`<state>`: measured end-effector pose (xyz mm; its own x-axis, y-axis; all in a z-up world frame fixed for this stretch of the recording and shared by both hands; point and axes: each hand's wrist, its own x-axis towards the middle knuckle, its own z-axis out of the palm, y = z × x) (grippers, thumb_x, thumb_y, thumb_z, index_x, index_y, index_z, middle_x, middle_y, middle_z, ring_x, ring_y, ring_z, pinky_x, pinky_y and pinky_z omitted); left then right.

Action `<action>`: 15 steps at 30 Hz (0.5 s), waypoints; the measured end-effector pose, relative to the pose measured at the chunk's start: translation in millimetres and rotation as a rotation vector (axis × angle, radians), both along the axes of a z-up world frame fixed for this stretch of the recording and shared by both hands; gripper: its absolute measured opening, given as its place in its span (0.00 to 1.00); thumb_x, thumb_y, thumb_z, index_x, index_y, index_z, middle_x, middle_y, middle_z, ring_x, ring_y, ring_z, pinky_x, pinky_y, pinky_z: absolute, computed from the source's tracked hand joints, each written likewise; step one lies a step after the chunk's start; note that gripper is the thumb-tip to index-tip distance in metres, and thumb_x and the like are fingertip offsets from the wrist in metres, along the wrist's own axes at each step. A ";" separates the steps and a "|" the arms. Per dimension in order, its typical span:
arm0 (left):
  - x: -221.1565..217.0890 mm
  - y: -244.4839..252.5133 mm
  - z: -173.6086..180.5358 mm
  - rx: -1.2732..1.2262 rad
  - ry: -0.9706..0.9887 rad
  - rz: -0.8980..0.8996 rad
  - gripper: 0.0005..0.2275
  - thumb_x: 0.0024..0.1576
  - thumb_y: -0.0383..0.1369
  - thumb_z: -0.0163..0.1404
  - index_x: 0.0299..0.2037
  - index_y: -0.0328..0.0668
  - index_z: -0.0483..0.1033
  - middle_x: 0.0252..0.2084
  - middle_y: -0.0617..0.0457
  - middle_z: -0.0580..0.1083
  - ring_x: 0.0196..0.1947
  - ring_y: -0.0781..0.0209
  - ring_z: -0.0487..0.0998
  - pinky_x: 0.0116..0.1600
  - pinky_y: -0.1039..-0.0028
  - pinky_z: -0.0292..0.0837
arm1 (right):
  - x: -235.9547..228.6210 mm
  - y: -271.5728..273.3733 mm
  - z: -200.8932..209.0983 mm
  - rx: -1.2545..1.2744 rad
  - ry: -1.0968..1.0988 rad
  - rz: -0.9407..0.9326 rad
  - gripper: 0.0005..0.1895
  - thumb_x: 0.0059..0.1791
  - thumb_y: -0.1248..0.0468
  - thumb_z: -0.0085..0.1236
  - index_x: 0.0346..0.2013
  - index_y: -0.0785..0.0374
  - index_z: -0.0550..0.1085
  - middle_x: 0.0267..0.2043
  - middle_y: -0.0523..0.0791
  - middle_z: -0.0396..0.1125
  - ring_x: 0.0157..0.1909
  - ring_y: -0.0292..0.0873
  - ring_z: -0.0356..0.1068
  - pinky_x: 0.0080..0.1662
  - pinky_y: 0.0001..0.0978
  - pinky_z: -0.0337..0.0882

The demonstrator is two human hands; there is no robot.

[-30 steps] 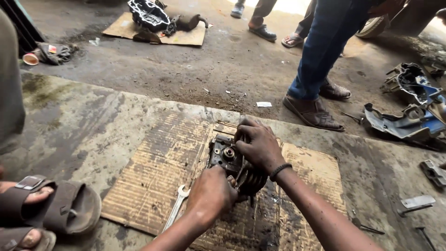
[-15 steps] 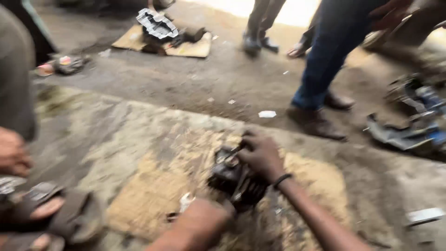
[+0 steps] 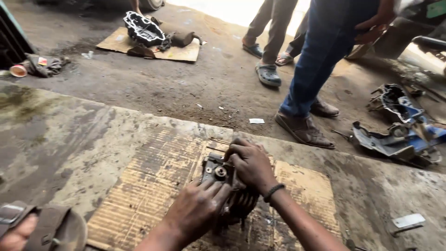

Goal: Cleaning and inspecting a small engine cylinder block using manual tools in an auto repair shop.

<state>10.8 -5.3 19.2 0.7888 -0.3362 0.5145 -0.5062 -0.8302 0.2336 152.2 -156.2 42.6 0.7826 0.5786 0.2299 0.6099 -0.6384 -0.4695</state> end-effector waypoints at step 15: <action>8.6 12.2 -52.5 0.009 -0.022 -0.035 0.03 0.61 0.25 0.49 0.43 0.36 0.73 0.27 0.49 0.76 0.25 0.59 0.78 0.24 0.70 0.75 | 0.2 1.3 0.1 0.011 0.039 0.016 0.12 0.47 0.61 0.48 0.29 0.55 0.81 0.43 0.38 0.72 0.49 0.42 0.71 0.57 0.42 0.64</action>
<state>19.4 6.9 -33.4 0.7653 -0.3682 0.5280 -0.5397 -0.8140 0.2146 152.4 -154.9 42.7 0.7820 0.5883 0.2056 0.6007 -0.6236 -0.5004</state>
